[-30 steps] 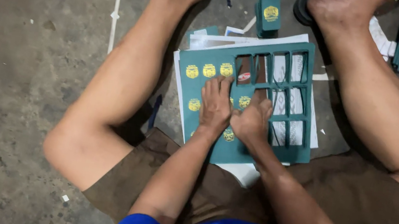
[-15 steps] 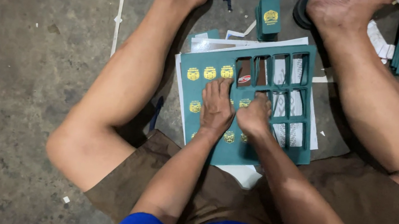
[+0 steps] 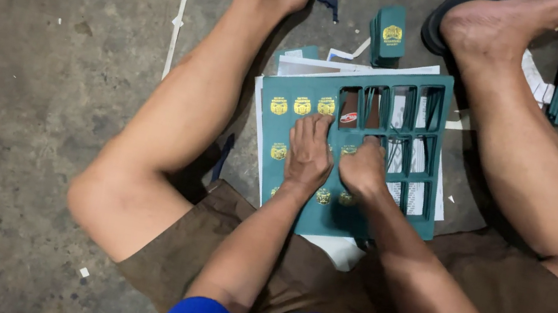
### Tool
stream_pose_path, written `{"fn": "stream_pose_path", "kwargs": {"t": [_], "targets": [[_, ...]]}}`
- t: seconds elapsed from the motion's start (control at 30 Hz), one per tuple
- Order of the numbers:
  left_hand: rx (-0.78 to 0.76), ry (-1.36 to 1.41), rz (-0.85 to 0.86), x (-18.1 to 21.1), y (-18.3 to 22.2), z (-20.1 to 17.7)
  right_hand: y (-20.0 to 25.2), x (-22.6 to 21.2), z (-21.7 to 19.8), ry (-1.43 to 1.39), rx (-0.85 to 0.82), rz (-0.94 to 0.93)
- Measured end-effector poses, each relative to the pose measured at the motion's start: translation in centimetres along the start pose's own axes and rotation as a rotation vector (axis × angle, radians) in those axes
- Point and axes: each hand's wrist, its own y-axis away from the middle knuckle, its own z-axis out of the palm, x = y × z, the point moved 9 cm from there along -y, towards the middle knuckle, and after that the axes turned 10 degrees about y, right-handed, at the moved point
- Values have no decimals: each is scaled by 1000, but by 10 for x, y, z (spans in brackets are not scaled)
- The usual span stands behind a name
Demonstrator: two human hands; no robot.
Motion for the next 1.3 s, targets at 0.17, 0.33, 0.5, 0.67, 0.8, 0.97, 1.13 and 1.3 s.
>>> {"fn": "stream_pose_path", "kwargs": {"t": [0.17,0.33,0.5,0.67,0.8,0.97,1.13,1.3], "targets": [[6,7,1,3,-1,-2,-3,-3,-3,-149,-74,-14],[-5,-4,18,8,-4,-6,2,-1,-3,-202,-103,106],[-50,-52,-20,5,-6,-1,-8,14,13,-471,-144,110],[-38,-65,12,1,-4,3,-17,25,35,-637,-226,125],[44,-120,40,-4,2,7,-7,15,40,-958,-344,224],[42,-75,21,-4,1,2,-17,19,31,-851,-351,73],[55,-61,14,-8,3,5,-14,19,38,-984,-504,148],[47,-58,18,-5,1,3,-8,14,33,-1008,-609,170]]}}
